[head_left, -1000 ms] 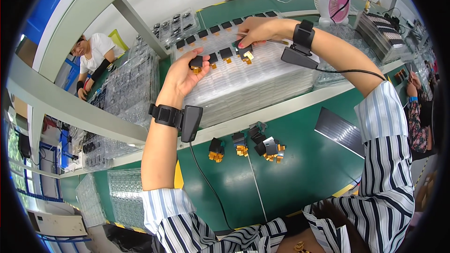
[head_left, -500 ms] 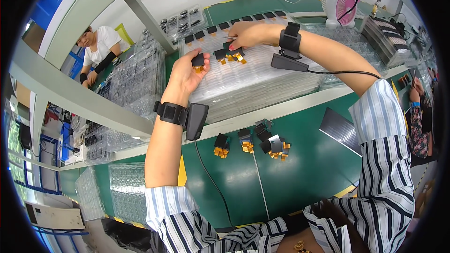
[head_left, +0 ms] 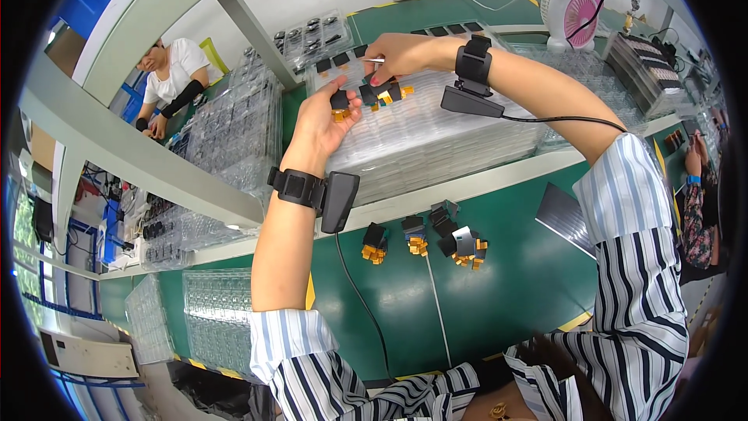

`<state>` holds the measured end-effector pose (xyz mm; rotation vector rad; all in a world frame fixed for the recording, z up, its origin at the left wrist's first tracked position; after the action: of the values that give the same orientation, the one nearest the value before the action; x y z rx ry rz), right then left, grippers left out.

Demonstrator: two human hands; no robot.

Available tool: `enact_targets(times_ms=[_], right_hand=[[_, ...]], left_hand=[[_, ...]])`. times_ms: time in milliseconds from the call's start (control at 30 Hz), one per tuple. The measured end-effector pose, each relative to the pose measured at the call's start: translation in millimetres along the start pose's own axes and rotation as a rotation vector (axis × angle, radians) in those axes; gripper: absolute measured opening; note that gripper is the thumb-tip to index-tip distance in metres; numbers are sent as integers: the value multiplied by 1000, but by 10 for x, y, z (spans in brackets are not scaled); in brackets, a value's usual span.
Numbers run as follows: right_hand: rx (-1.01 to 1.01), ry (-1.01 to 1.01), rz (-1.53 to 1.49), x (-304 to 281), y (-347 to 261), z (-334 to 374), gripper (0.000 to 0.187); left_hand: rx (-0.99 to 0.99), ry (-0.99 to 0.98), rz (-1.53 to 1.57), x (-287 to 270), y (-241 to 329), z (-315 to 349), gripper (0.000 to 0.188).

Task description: The person picks up a stack of screens and peels off the protective film, discarding it into a bin. They then pick up individual screens and connectors, pressing them together by hand before placing the assembled units onto the table.

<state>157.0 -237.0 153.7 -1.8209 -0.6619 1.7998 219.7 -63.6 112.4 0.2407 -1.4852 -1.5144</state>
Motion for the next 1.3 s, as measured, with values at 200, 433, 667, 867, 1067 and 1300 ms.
enact_targets(times_ms=[200,433,667,867,1067,1300], right_hand=[[-86,138,80,-76,217,1,22],[28,209,-253,-309,-79,178,27],[-74,58,-71,21,-343,282,31],[-303,316,316,92,-101,272,36],[-181,158,393,142,79,320,34],[-101,311,177,107,26,364,31]], left_hand=[[4,-14,-27,40,-14,-13,27],[-34,-105,147,5,58,43,27],[-70,-140,215,400,4,313,32],[-99,-155,294,-31,28,126,29],[-64,-39,303,-10,-79,113,25],[-42,-34,259,-10,-91,121,23]])
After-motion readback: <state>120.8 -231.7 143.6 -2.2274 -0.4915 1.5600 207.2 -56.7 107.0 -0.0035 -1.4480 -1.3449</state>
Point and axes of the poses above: each hand's wrist, its own z-axis away from the middle knuckle, its own x-axis out of the palm, y = z × x, the point moved 1 cm from there along -z, towards the middle knuckle, and after that the axes turned 2 degrees about y, right-handed, at the moved point
